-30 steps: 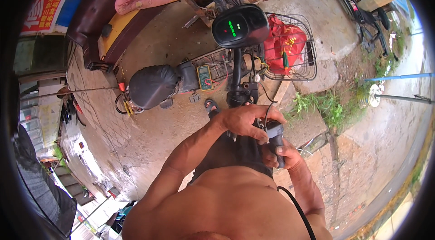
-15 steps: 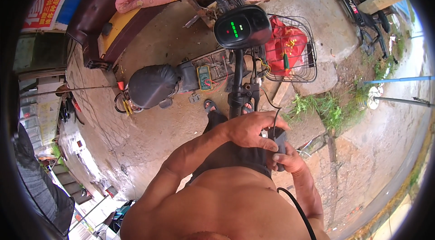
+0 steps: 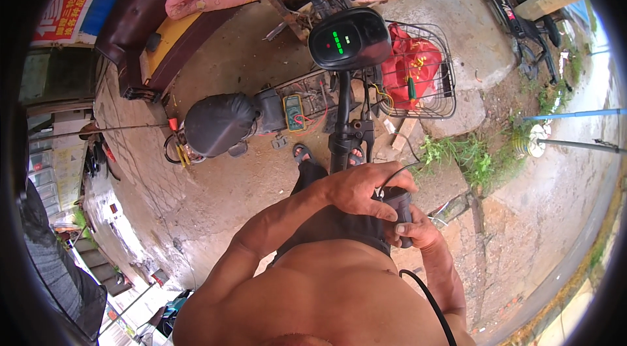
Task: The person works on an electric bicycle by manipulating electrical connectors under the seat and then adjusting a metal bracket near the rear wheel by hand.
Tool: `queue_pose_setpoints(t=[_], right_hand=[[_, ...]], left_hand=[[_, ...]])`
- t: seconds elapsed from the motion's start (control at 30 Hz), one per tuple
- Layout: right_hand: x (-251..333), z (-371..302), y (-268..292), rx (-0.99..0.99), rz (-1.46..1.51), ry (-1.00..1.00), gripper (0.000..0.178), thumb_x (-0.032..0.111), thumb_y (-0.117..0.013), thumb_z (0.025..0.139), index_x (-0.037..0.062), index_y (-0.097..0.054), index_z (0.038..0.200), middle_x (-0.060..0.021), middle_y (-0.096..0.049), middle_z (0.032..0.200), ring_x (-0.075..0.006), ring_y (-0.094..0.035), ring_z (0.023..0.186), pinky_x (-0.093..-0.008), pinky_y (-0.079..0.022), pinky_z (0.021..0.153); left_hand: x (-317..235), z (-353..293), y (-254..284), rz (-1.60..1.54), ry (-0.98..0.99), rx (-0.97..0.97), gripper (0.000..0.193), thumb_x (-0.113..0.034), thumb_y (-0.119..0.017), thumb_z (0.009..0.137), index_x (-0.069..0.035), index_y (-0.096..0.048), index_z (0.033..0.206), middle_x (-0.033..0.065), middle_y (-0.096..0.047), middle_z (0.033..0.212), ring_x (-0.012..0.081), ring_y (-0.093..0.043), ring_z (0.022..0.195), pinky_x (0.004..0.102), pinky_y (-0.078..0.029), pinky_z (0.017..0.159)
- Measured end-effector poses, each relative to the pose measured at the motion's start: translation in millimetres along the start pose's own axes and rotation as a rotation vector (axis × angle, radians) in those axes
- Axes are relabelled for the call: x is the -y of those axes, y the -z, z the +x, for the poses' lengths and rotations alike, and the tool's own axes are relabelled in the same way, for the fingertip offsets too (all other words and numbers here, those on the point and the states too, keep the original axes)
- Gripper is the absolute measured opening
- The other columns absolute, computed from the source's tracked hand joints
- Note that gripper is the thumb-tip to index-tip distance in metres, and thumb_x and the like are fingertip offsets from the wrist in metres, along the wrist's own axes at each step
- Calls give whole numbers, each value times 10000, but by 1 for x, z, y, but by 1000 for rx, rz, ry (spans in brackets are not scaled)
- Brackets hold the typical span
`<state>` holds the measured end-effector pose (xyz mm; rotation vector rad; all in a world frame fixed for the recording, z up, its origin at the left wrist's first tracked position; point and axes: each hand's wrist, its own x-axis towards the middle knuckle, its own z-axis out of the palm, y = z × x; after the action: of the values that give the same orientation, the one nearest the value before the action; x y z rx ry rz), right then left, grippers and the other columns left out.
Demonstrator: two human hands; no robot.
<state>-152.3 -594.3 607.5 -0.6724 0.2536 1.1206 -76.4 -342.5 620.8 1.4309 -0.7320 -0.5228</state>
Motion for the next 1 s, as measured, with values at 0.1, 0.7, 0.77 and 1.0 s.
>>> queue_pose_setpoints(t=[0.1,0.7,0.77,1.0], right_hand=[[-1,-2,4,96,114,-46,503,219,-804,791,8,-526,1154,-96,-575,733,-193,-540,563,-313,-426,504],[-3,-4,-5,72,141,-51,431,237,-778,835,13,-553,1126,-95,-548,717,-174,-496,535,-306,-412,489],[-2,-4,-5,69,122,-58,412,235,-773,838,17,-556,1112,-93,-559,721,-178,-508,537,-310,-423,495],[1,1,-7,-188,-429,-44,290,186,-755,881,41,-566,1047,-63,-651,789,-154,-634,627,-286,-521,600]], left_hand=[[2,-1,2,-23,-51,52,701,-428,-818,834,-39,-566,1360,173,-576,1284,363,-567,1225,438,-444,1034],[5,-7,3,-51,14,67,775,-499,-819,822,-34,-560,1385,156,-597,1305,330,-584,1231,422,-456,1042],[4,-7,3,-49,11,65,778,-510,-816,822,-34,-562,1383,155,-595,1308,327,-586,1227,426,-464,1032],[-1,-6,-4,161,180,-27,708,-522,-807,819,-33,-599,1286,173,-662,1138,351,-647,1095,420,-512,934]])
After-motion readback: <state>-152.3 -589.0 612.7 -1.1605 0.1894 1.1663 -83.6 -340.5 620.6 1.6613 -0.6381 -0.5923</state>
